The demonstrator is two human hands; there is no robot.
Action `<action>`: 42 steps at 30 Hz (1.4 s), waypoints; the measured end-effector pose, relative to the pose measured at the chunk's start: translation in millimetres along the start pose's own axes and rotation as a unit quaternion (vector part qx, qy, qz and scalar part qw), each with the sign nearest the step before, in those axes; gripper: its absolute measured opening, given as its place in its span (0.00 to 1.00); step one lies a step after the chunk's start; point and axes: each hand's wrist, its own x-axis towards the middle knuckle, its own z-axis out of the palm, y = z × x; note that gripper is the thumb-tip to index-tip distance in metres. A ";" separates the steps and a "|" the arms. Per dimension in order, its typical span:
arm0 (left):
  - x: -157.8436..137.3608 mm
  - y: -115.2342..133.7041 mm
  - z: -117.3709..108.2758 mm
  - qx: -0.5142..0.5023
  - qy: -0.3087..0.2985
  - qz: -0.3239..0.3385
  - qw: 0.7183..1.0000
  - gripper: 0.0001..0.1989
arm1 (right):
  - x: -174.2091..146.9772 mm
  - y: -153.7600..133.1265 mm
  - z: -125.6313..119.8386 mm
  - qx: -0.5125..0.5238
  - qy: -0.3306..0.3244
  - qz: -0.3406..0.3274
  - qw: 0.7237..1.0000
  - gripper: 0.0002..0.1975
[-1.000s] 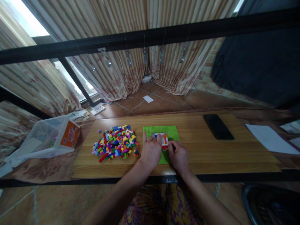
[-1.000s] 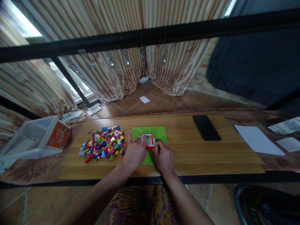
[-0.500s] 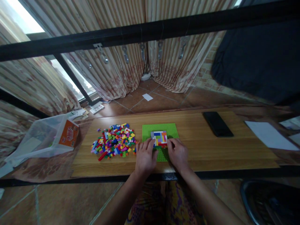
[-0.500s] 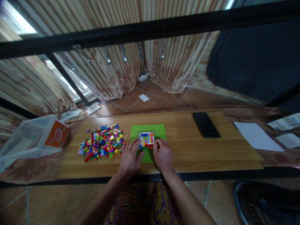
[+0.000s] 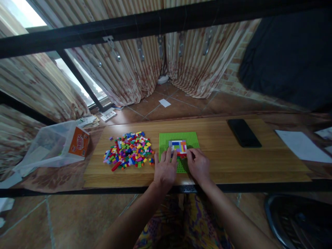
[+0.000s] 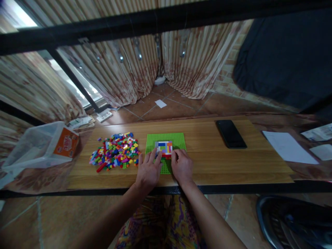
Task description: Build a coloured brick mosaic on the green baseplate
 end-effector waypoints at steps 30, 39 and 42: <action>-121.4 -147.2 -31.9 -0.086 0.234 -0.328 0.911 0.14 | 8.2 22.6 -10.9 0.055 -0.086 0.014 0.995 0.23; -101.7 -163.1 -33.7 -0.083 0.187 -0.322 0.924 0.10 | 6.7 29.7 -18.3 0.088 -0.129 0.048 0.986 0.21; -98.8 -164.8 -35.8 -0.083 0.176 -0.320 0.927 0.08 | 2.4 30.3 -23.4 0.122 -0.123 0.072 0.982 0.22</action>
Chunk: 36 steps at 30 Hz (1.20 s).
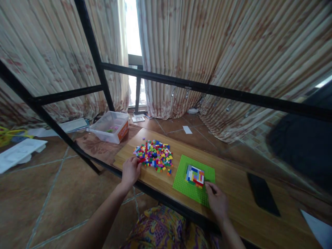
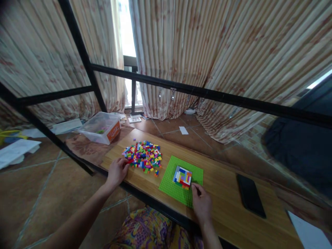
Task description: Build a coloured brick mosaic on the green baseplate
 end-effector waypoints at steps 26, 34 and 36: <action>-99.9 118.6 6.0 -0.263 -0.380 0.072 0.884 0.10 | -116.6 -45.2 24.7 0.024 -0.188 -0.117 0.975 0.10; -69.6 92.0 -9.9 -0.274 -0.222 0.044 0.935 0.12 | -88.3 -48.5 43.4 -0.002 -0.163 -0.190 0.968 0.12; -51.8 68.6 -14.2 -0.244 -0.140 0.008 0.959 0.12 | -74.8 -59.1 48.9 -0.022 -0.149 -0.191 0.970 0.13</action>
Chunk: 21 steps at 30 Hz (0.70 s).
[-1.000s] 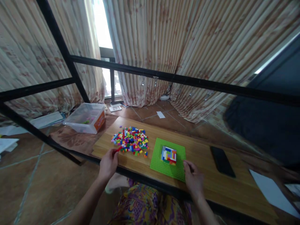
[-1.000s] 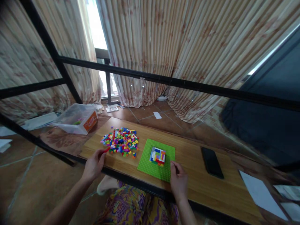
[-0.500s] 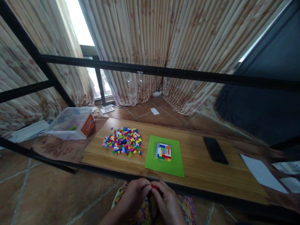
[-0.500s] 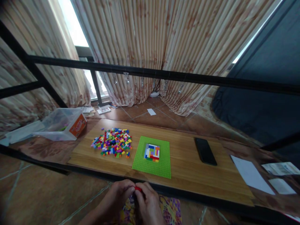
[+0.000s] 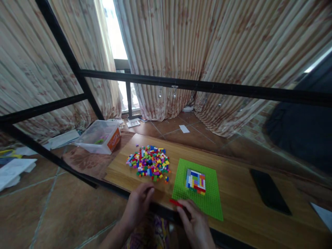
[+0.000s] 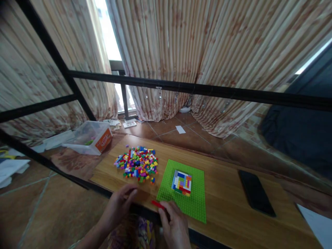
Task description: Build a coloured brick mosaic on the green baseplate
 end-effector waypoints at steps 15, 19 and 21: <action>103.3 -104.5 -55.0 0.208 0.213 -0.057 0.953 0.16 | 112.5 0.8 21.4 -0.152 -0.028 0.010 0.988 0.13; 98.9 -103.4 -51.4 0.233 0.171 -0.009 0.957 0.16 | 126.8 -1.1 20.1 -0.113 -0.073 -0.016 0.991 0.14; 97.8 -103.4 -50.4 0.237 0.160 0.005 0.958 0.17 | 143.3 -8.6 20.2 -0.107 -0.066 -0.017 0.992 0.16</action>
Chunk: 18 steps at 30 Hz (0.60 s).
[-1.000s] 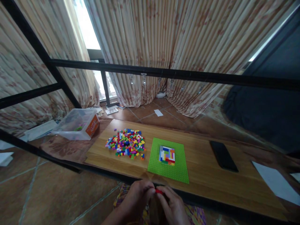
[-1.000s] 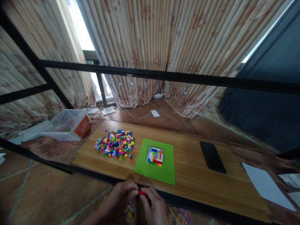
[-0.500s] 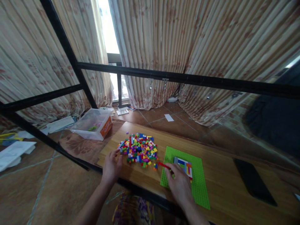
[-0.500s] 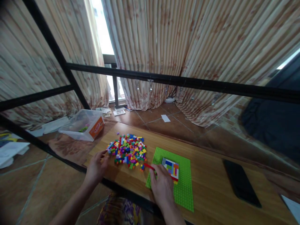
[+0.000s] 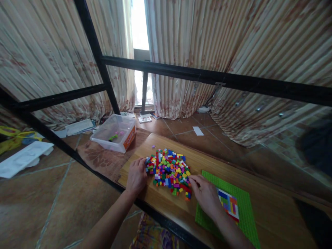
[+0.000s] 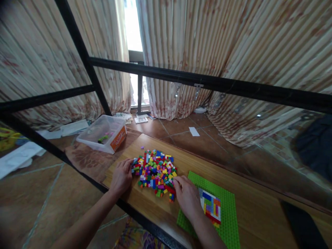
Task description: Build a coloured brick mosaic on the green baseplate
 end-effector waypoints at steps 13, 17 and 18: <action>-0.1 -0.9 -1.9 -0.058 -0.009 -0.019 0.998 0.21 | 123.6 -93.2 58.0 -0.170 -0.162 -0.065 0.970 0.16; -1.0 -1.3 -0.9 -0.076 -0.001 -0.030 0.997 0.22 | 126.9 -94.3 65.3 -0.196 -0.176 -0.045 0.964 0.21; -1.1 -1.7 -0.4 -0.078 0.002 -0.032 0.996 0.22 | 127.5 -94.2 66.0 -0.197 -0.178 -0.040 0.963 0.22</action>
